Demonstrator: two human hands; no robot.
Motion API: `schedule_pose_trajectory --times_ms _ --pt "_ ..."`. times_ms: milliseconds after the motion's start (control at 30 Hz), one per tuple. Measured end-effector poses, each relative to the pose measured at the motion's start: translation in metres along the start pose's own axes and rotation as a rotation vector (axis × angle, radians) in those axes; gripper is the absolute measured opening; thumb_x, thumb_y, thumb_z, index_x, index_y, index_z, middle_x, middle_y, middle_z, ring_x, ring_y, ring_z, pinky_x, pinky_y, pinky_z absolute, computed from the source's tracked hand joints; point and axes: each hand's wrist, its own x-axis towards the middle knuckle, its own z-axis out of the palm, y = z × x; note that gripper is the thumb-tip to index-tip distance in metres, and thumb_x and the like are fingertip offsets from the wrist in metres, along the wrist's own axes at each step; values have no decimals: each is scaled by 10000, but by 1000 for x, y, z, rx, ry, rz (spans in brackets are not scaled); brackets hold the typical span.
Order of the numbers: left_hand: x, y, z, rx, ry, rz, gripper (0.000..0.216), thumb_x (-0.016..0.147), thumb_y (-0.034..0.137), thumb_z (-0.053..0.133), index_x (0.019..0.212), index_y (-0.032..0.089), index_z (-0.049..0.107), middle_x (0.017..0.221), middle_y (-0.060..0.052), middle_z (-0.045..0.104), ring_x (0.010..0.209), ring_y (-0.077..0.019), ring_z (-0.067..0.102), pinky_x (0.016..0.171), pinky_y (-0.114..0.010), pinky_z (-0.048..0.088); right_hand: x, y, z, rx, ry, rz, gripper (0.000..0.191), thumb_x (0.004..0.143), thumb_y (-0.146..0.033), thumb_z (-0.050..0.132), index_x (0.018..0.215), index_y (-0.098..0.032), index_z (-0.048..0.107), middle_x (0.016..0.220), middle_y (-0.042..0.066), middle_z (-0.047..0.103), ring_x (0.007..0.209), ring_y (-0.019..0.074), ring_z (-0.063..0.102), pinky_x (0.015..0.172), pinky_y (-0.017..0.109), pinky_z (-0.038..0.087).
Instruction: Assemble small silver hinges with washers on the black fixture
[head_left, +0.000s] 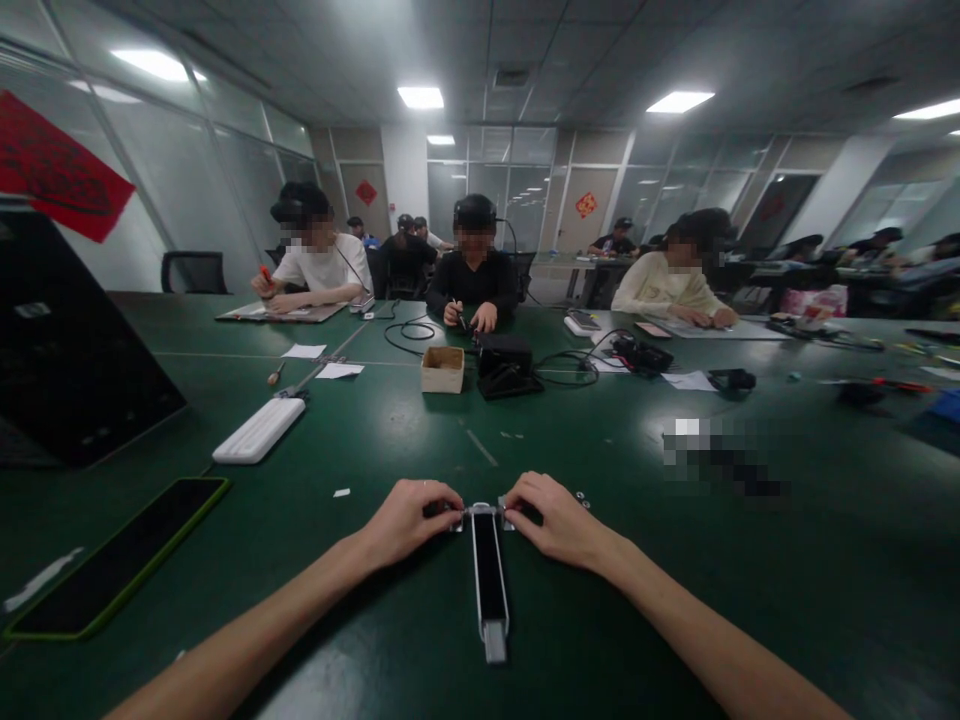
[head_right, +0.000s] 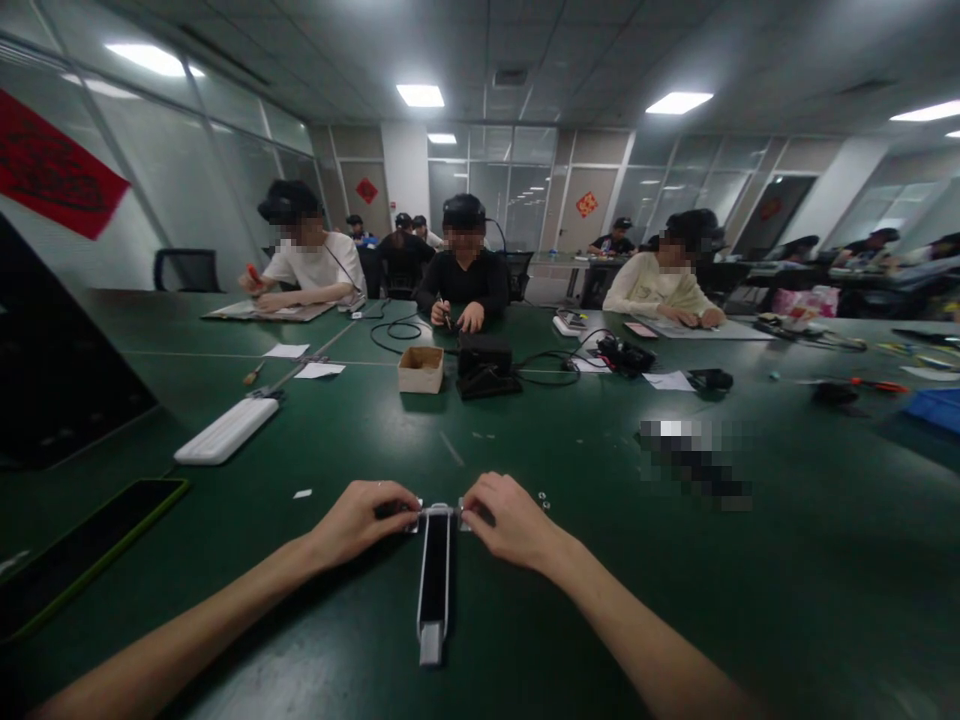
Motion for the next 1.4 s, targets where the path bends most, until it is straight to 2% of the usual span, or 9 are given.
schedule_pose_trajectory --times_ms 167,500,600,667,867,967,1033,1167,1400 --pt "0 0 3 42 6 2 98 853 197 606 920 193 677 827 6 692 705 -142 632 660 -231 481 1 1 1 -26 20 -50 73 879 -187 541 913 -170 604 911 50 600 810 173 542 726 326 452" --pt "0 -18 8 131 46 221 196 937 254 462 1001 210 641 898 -36 681 811 -171 635 729 -284 513 2 9 -20 -241 48 -124 199 897 -316 554 971 -154 642 950 72 635 868 184 557 762 316 418" --pt "0 -21 7 121 61 218 204 927 279 466 1015 237 645 918 -26 691 831 -181 645 738 -295 527 0 41 -43 -322 173 78 227 898 -356 537 983 -178 650 988 60 641 920 181 556 828 308 405" --pt "0 -22 6 123 60 212 212 915 308 477 1025 245 647 923 -25 698 833 -190 651 740 -300 532 -13 74 -65 -367 321 339 233 893 -370 528 973 -194 657 1022 62 632 967 191 540 874 314 391" --pt "1 -33 10 122 116 228 227 894 383 505 1022 274 658 912 -23 710 794 -204 662 697 -293 534 -103 168 -121 -435 626 838 397 907 -378 415 1157 -141 611 1212 194 514 1137 349 406 942 522 311" --pt "1 -41 14 117 127 236 244 894 411 505 1042 291 657 908 -24 712 788 -216 667 691 -303 537 -137 194 -129 -364 629 922 374 881 -450 439 1055 -231 686 1212 134 545 1150 350 409 957 528 309" --pt "0 -44 16 118 135 240 256 894 435 505 1046 298 659 897 -24 713 771 -218 670 674 -297 540 -147 207 -131 -306 660 939 408 911 -441 363 1109 -254 666 1229 105 556 1178 318 412 983 493 310" --pt "0 -43 15 139 153 269 222 893 406 536 1057 307 647 896 -8 714 758 -203 677 666 -273 546 -150 225 -134 -172 747 951 474 932 -385 294 1296 -185 521 1254 119 564 1156 249 480 987 396 348" --pt "2 -35 6 152 152 335 192 894 342 551 1074 328 618 883 19 719 725 -176 693 633 -233 565 -152 244 -143 102 685 946 436 825 -262 478 1221 -99 560 1104 137 665 981 215 615 867 309 450"
